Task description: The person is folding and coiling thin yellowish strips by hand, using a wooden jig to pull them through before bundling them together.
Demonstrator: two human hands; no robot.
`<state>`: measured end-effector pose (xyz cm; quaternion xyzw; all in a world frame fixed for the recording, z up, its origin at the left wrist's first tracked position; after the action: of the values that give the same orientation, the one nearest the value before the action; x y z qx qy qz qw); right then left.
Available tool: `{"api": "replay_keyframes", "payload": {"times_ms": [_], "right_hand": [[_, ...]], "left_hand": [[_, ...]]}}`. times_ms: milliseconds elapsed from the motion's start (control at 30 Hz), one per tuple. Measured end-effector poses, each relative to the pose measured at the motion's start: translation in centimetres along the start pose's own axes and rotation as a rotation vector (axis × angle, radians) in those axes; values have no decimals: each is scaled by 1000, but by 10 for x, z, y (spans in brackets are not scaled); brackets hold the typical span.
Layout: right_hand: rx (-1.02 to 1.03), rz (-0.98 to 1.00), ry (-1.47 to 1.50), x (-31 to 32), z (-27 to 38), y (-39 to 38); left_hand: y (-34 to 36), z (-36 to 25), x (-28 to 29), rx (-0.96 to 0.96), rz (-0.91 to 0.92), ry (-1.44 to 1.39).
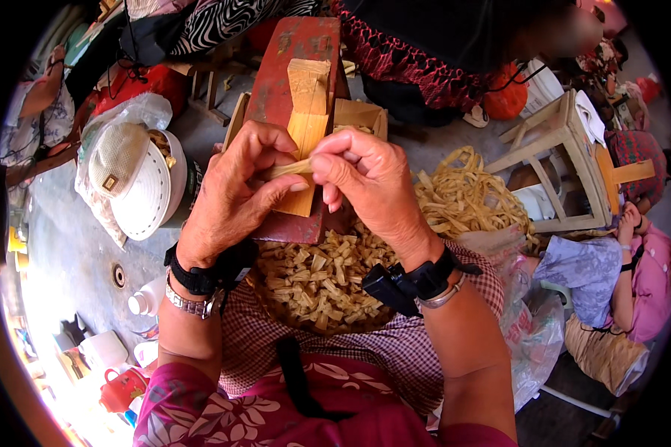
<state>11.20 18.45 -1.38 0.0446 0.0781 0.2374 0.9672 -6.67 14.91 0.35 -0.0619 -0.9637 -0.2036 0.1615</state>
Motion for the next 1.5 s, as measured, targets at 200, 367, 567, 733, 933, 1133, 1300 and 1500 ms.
{"api": "replay_keyframes", "payload": {"times_ms": [200, 367, 567, 733, 933, 1133, 1300, 1500], "right_hand": [[-56, -97, 128, 12, -7, 4], [-77, -129, 169, 18, -17, 4], [-60, -134, 165, 18, -16, 7], [-125, -141, 107, 16, -23, 8], [-222, -402, -59, 34, -49, 4], [-407, -343, -158, 51, -63, 0], [-513, -381, -372, 99, -83, -24], [-795, -411, -514, 159, -132, -77]], "left_hand": [[1, 17, 12, 72, -12, -112], [6, 11, 9, 218, -25, -182], [11, 11, 7, 168, -75, -101], [11, 23, 4, 186, -86, -20], [8, 25, 14, 262, -206, -45], [-7, 11, 14, 225, -16, -310], [-25, -7, 4, 193, 451, -407], [-45, -14, -40, 3, 901, -261]]}}
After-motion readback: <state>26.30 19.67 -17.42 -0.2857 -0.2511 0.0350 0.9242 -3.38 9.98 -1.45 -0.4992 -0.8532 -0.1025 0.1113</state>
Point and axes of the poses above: each hand's wrist, its own y-axis towards the middle knuckle, its own x-axis out of the back of the hand, z = x × y, the point moved 1 cm from there along y, towards the middle knuckle, and after that the axes turned 1 degree about y, right-handed, at the moved point
